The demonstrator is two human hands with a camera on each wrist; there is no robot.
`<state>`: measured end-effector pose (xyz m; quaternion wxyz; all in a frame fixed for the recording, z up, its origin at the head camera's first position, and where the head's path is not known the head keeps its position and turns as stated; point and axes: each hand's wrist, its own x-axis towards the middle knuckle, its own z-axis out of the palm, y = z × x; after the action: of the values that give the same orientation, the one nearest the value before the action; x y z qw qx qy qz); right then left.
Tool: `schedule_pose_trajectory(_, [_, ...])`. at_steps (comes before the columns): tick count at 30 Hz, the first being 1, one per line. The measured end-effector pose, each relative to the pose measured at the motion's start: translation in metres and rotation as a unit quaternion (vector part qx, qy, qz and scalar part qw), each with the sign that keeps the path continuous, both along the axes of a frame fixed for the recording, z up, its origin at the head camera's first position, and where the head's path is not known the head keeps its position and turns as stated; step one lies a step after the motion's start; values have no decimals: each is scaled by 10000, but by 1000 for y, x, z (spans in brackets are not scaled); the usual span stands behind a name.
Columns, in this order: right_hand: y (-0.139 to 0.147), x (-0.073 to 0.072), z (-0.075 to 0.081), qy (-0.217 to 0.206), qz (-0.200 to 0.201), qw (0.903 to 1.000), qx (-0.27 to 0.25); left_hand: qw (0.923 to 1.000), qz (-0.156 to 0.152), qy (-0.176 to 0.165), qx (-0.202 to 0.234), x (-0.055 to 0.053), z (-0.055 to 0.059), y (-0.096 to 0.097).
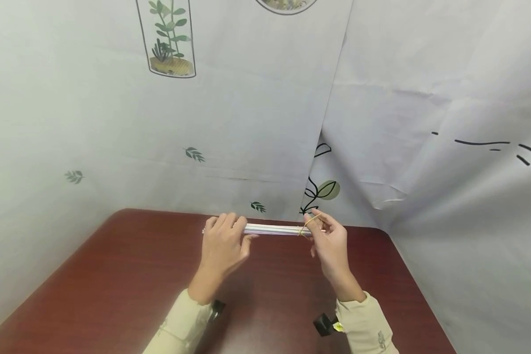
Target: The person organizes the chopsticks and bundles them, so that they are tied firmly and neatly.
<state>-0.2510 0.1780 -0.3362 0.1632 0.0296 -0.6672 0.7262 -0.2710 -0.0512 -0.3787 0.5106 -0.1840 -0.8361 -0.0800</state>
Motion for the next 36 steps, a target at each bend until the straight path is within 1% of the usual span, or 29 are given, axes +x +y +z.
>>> schedule_pose_trajectory(2, [0, -3, 2, -106, 87, 9995, 297, 10000, -16, -2, 13, 0, -1, 0])
schedule_pose_trajectory(5, [0, -8, 6, -348, 402, 9954, 797, 10000, -25, -47, 40, -1, -1, -1])
schedule_pose_trajectory(7, [2, -13, 9, -505, 761, 9892, 1148, 10000, -26, -42, 59, -2, -1, -2])
schedule_pose_trajectory(9, [5, -18, 12, -613, 1237, 9806, 1392, 10000, -14, -66, 68, -2, -1, -3])
schedule_pose_trajectory(11, [9, -24, 14, -660, 1869, 9681, 1533, 9999, 1, -116, 70, -3, -1, -5])
schedule_pose_trajectory(13, [15, -31, 16, -680, 2568, 9501, 1638, 9998, 11, -187, 53, -2, 0, -7])
schedule_pose_trajectory(15, [20, -37, 19, -688, 3115, 9319, 1728, 9997, -16, -227, 35, -2, 1, -7])
schedule_pose_trajectory(17, [24, -40, 23, -685, 3420, 9181, 1882, 9997, -42, -228, 4, -2, 1, -8])
schedule_pose_trajectory(18, [25, -41, 25, -680, 3438, 9138, 2054, 9998, -59, -209, -9, -2, 1, -8])
schedule_pose_trajectory(20, [26, -39, 29, -570, 3314, 9085, 2480, 9998, -86, -176, -27, -1, 1, -7])
schedule_pose_trajectory(21, [25, -38, 31, -449, 3227, 9047, 2746, 9998, -90, -155, -38, -1, 1, -8])
schedule_pose_trajectory(23, [23, -35, 32, 66, 2993, 8939, 3338, 9999, -92, -129, -52, -1, 1, -8])
schedule_pose_trajectory(24, [21, -33, 31, 399, 2829, 8877, 3610, 9999, -95, -113, -54, -1, 1, -8])
schedule_pose_trajectory(26, [15, -27, 29, 1145, 2378, 8742, 4075, 9999, -86, -118, -60, -1, 1, -8])
schedule_pose_trajectory(28, [9, -21, 25, 2008, 1706, 8495, 4571, 9998, -52, -155, -79, 0, 2, -8])
schedule_pose_trajectory(30, [2, -15, 21, 2700, 1017, 8203, 4937, 9997, -13, -222, -97, 0, 2, -8])
schedule_pose_trajectory(32, [-4, -9, 16, 3391, 408, 7849, 5169, 9995, 6, -290, -100, 1, 3, -9])
schedule_pose_trajectory(33, [-8, -7, 13, 3749, 141, 7633, 5260, 9995, 15, -313, -98, 2, 3, -9])
schedule_pose_trajectory(36, [-16, -5, 1, 4752, -204, 7102, 5190, 9995, -3, -315, -22, 2, 3, -10])
